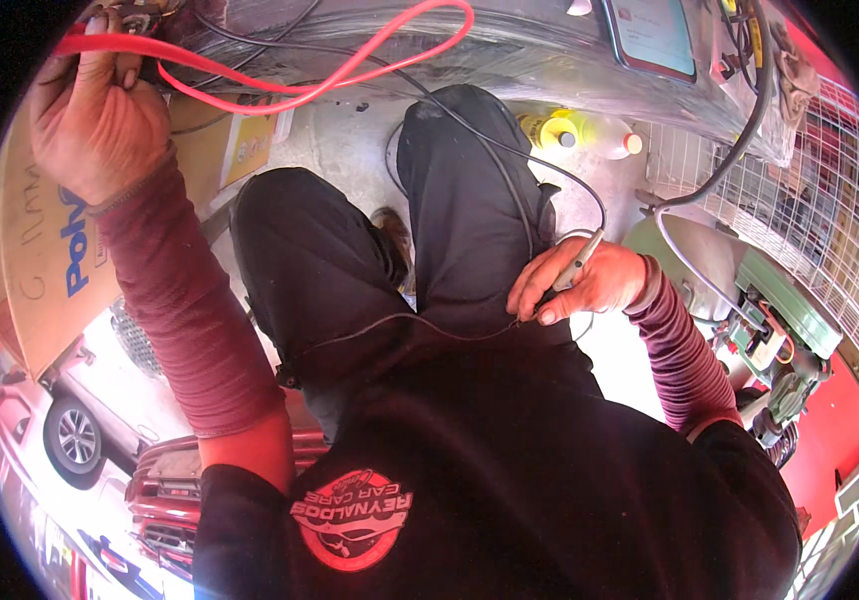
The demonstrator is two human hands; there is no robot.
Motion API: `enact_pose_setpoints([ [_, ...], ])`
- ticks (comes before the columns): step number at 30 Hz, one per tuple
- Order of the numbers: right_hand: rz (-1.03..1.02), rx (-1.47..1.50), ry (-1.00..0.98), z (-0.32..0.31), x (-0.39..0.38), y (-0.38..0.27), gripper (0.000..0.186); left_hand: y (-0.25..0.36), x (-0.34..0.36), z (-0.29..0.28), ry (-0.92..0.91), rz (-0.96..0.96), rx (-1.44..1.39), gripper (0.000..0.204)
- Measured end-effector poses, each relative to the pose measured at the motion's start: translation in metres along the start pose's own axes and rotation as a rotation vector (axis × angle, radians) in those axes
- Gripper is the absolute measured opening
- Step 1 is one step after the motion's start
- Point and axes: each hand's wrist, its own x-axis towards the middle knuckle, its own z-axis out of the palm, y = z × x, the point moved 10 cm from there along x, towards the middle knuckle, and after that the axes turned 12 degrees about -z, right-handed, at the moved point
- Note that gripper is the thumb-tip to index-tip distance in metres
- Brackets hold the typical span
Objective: Testing electrical wires and connectors using a multimeter and a mobile application.
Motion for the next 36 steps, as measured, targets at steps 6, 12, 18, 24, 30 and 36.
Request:
enact_pose_setpoints([
  [6,0.019,0.013,0.036,-0.002,-0.001,0.004,0.022,0.007,-0.008,0.011,-0.039,0.082,-0.041,0.007],
  [12,-0.018,0.041,0.028,-0.004,0.0,0.004,0.021,0.007,-0.007,0.008,0.015,0.036,-0.006,0.006],
  [18,-0.041,0.0,0.037,-0.003,0.0,0.004,0.022,0.015,-0.018,0.018,0.042,0.098,0.085,0.007],
  [24,-0.062,0.006,0.026,-0.002,0.0,-0.001,0.021,0.008,-0.01,0.02,-0.107,-0.008,-0.019,0.004],
  [30,-0.003,-0.008,0.029,-0.001,-0.001,0.003,0.023,0.01,-0.01,0.022,-0.083,0.014,0.035,0.01],
  [36,-0.059,0.032,0.029,0.001,-0.003,0.003,0.023,0.011,-0.014,0.017,-0.062,0.047,-0.019,0.011],
])
